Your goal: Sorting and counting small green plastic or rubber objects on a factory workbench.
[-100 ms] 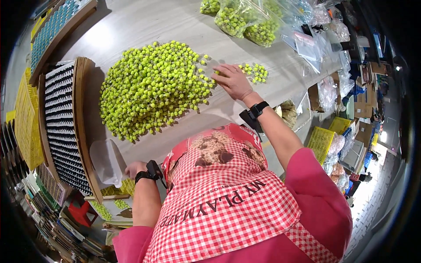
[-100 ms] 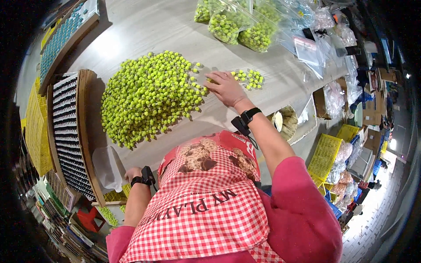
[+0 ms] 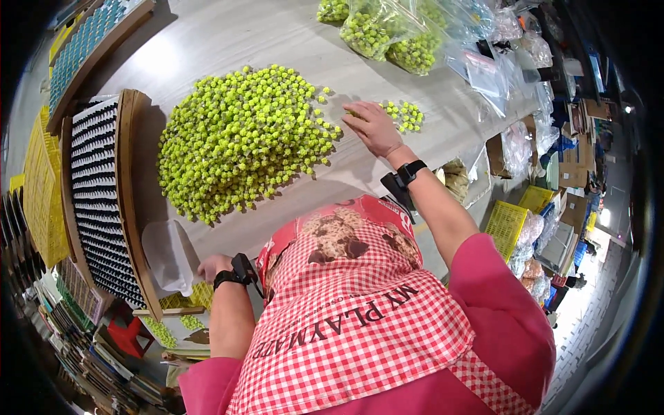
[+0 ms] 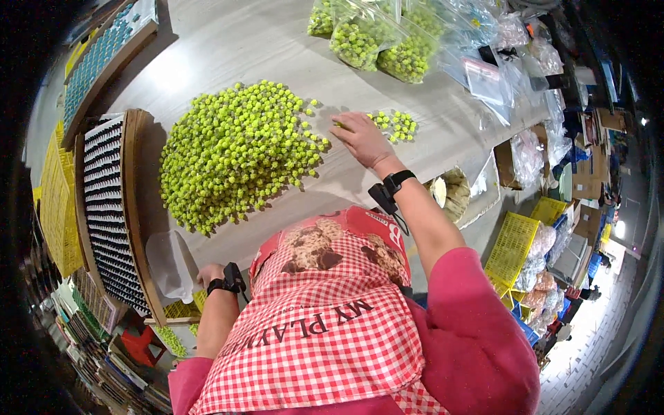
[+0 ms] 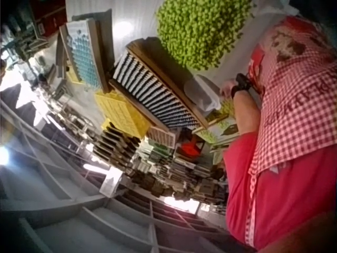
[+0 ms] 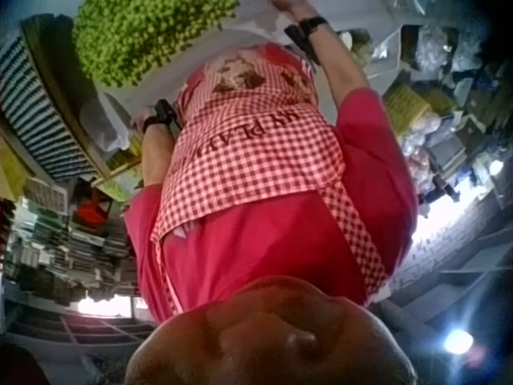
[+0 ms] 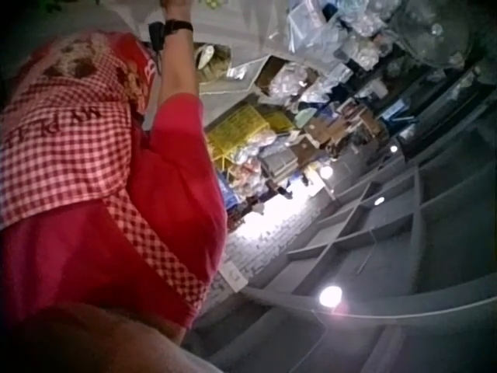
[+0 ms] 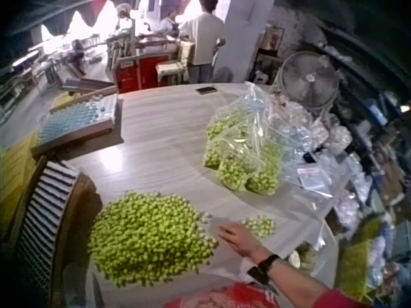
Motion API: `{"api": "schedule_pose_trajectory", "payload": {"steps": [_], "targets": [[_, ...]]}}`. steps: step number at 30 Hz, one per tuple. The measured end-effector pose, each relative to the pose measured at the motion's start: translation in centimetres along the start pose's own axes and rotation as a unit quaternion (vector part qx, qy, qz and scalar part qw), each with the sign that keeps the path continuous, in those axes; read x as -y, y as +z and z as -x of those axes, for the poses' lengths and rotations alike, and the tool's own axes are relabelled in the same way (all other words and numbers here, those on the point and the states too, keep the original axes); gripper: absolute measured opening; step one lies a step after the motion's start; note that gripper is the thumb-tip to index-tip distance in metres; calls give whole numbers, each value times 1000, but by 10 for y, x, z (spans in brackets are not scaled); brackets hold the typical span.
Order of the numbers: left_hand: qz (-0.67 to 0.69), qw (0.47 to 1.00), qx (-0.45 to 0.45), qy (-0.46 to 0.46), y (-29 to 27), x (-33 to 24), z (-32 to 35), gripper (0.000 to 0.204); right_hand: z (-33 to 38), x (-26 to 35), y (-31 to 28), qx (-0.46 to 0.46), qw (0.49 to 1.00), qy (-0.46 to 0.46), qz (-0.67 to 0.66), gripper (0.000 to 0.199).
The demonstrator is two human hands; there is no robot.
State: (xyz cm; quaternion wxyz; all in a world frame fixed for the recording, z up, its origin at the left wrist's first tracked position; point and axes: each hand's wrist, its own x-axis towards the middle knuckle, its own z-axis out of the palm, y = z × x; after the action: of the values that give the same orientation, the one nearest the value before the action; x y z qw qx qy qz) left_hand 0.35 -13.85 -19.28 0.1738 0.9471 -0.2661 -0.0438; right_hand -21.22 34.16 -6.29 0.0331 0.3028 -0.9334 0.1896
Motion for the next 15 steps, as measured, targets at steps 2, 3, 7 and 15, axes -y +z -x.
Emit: {"api": "schedule_pose_trajectory", "payload": {"steps": [2,3,7,15], "targets": [[1,1000,11,2,-5,-1,3,49,10,-12,-1,-33,999,21,23,31],[2,1000,17,1,-7,-2,4,49,14,-17,-3,-40,998,36,33,31],[5,999,36,-3,-13,-1,11,48,21,-20,-10,-63,992,84,76,34],[12,996,89,31,-40,-5,27,46,-54,10,14,-104,992,49,-44,31]]}}
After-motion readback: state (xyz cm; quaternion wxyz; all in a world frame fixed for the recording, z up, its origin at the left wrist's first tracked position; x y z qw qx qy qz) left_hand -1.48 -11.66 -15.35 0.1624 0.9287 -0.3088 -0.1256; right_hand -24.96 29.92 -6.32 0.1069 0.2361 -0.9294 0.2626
